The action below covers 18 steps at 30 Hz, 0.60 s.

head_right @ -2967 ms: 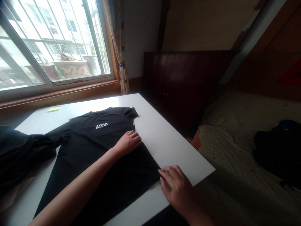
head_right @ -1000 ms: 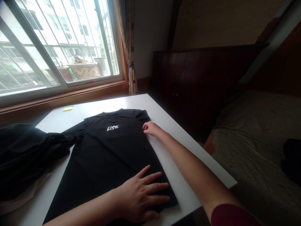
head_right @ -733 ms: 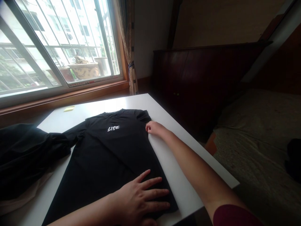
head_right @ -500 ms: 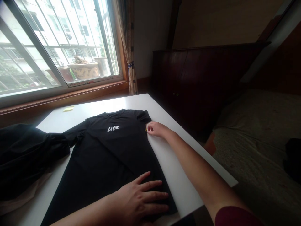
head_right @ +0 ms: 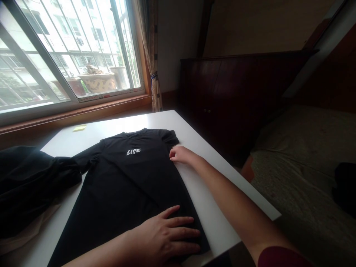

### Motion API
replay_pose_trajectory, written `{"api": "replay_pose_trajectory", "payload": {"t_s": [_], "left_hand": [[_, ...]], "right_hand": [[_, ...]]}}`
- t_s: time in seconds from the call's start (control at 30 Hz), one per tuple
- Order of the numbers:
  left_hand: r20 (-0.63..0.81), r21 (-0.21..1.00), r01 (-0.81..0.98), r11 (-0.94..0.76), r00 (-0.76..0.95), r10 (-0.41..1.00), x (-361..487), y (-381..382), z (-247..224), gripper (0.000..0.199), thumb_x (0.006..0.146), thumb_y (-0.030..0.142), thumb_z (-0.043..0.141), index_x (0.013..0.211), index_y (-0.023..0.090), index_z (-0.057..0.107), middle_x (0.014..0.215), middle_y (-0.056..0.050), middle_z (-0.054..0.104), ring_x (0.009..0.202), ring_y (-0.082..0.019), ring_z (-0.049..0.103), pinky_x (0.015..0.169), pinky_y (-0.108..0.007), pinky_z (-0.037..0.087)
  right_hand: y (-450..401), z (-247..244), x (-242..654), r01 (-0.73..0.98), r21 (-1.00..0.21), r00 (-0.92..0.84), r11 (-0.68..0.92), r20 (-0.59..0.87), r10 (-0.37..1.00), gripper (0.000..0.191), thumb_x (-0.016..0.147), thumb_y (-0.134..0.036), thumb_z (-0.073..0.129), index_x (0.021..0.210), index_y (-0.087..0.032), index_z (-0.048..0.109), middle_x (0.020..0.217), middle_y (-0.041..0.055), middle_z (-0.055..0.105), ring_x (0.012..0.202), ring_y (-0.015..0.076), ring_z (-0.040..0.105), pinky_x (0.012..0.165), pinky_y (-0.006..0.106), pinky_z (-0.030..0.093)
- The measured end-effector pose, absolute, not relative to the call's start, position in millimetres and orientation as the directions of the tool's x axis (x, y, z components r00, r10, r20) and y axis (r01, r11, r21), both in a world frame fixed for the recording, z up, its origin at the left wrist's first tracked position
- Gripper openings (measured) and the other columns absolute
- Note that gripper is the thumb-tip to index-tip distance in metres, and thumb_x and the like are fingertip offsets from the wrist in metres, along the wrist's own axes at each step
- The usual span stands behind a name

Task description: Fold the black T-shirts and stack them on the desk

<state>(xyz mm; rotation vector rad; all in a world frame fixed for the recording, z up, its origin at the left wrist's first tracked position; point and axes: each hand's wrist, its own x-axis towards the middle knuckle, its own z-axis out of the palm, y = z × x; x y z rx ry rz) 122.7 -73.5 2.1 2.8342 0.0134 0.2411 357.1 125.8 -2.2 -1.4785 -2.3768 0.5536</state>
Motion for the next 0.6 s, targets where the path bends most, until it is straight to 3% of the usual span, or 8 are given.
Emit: {"api": "replay_pose_trajectory", "payload": {"t_s": [0.37,0.47,0.6], "left_hand": [[0.164,0.298,-0.016,-0.954,0.986,0.035,124,-74,4,0.054,0.104,0.049,0.04,0.15,0.021,0.043,0.156,-0.005,0.044,0.15,-0.023,0.028,0.125,-0.055,0.016],[0.156,0.299,-0.008,-0.954,0.987,0.041,124,-74,5,0.053,0.104,0.048,0.04,0.15,0.021,0.043,0.157,-0.004,0.043,0.15,-0.023,0.028,0.125,-0.054,0.016],[0.162,0.316,-0.012,-0.949,0.986,0.042,123,-75,3,0.054,0.104,0.048,0.041,0.151,0.021,0.042,0.158,-0.003,0.042,0.151,-0.023,0.026,0.126,-0.054,0.014]], "right_hand": [[116,1,349,0.73,-0.507,-0.538,0.458,-0.015,0.843,0.009,0.077,-0.028,0.075,0.084,-0.023,0.077,0.088,0.0022,0.072,0.079,0.0178,0.064,0.07,0.026,0.046],[119,-5,352,0.738,-0.504,-0.502,0.448,0.032,0.864,0.01,0.084,-0.028,0.068,0.085,-0.022,0.076,0.09,0.0037,0.072,0.083,0.0188,0.064,0.076,0.028,0.045],[118,-10,360,0.762,-0.522,-0.394,0.383,0.097,0.914,0.021,0.093,-0.026,0.053,0.103,-0.021,0.071,0.092,0.0044,0.071,0.08,0.0183,0.063,0.074,0.03,0.046]]}}
